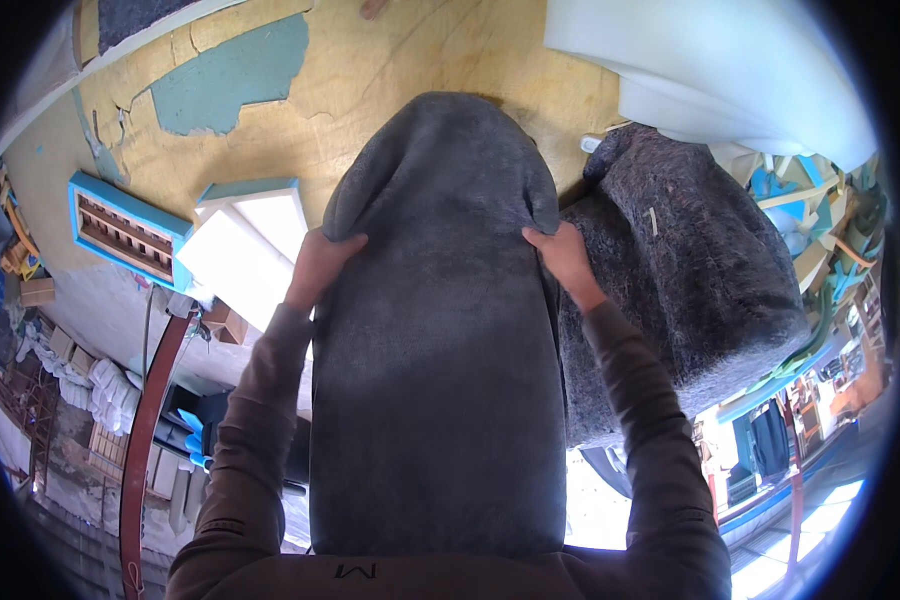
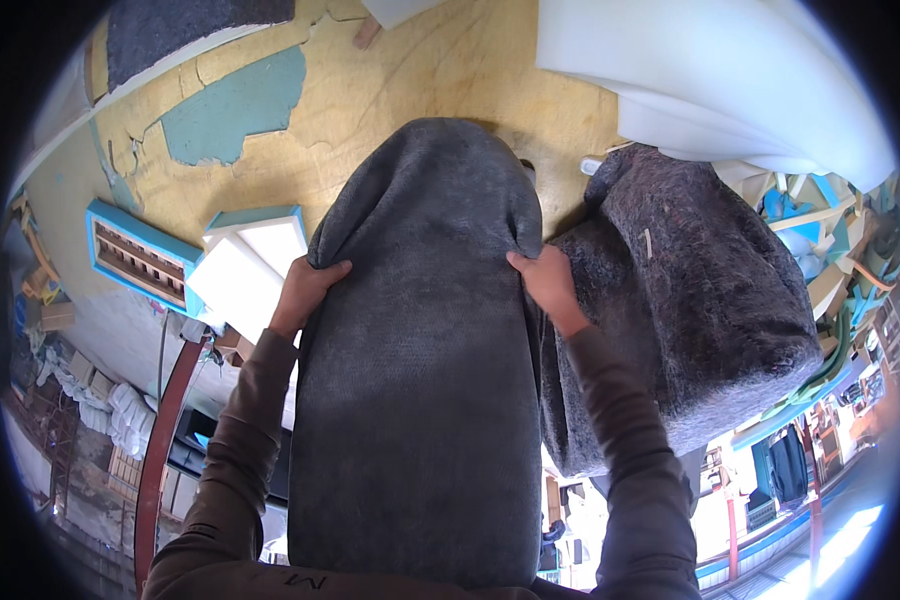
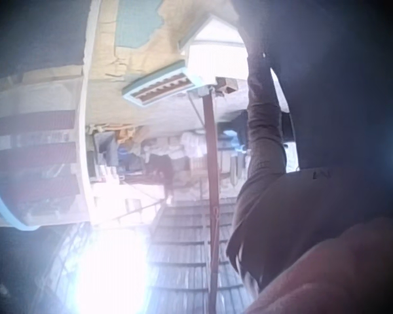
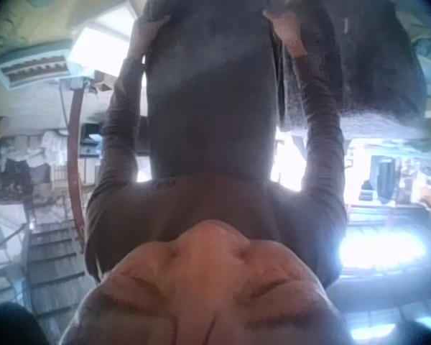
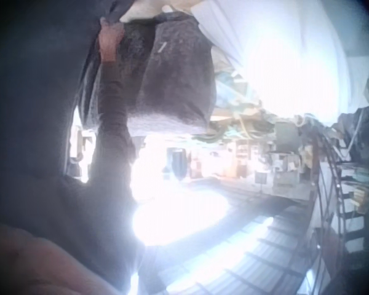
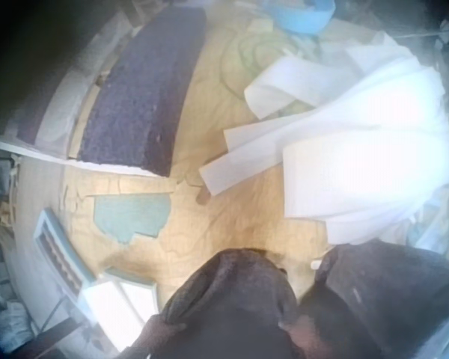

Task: The person fits a gray fabric cover over a light blue foam cushion, aligns the edges, and then uses a cordless drill to fasten a metal bracket to the cushion. The person also puts on a green glove before using the drill.

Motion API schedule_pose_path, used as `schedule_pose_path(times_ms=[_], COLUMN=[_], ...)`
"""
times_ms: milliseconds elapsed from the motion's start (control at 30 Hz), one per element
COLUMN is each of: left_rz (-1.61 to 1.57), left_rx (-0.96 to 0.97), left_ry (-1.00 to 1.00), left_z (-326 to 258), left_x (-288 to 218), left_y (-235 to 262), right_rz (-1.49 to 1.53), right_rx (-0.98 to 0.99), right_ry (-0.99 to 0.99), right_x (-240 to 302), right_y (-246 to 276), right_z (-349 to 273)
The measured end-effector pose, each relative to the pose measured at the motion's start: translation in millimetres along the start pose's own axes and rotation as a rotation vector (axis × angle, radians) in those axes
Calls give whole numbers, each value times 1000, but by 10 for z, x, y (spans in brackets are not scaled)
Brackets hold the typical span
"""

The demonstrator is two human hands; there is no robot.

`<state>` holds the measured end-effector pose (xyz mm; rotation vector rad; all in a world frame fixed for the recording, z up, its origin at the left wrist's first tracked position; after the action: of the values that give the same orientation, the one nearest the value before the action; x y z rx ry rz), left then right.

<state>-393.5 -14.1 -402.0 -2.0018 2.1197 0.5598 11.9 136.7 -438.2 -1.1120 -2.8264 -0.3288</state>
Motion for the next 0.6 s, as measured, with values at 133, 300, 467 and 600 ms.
schedule_pose_path(times_ms=[133,300,467,600], left_rz=[281,226,-90,-137], left_rx=[-323,-306,-218,-252], left_ry=[-53,-25,144,42], left_z=[97,322,476,641], left_x=[252,632,992,1173], left_y=[-36,-130,0,6], right_rz=[-224,-287,-50,374], right_rx=[-335,-392,-324,-158], right_ry=[94,15,-150,-344], right_x=[-121,-315,-579,-1068], right_y=[-164,-258,-96,-243], right_z=[184,396,533,764])
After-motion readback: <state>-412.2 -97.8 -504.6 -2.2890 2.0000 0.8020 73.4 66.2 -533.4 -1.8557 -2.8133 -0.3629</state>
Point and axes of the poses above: each hand's wrist, its own z-axis towards the middle knuckle, its own y-axis out of the back of the hand, x = y × z, the point moved 8 cm from there along z, towards the middle knuckle, and after that the axes turned 8 degrees about -y, right-handed, at the moved point
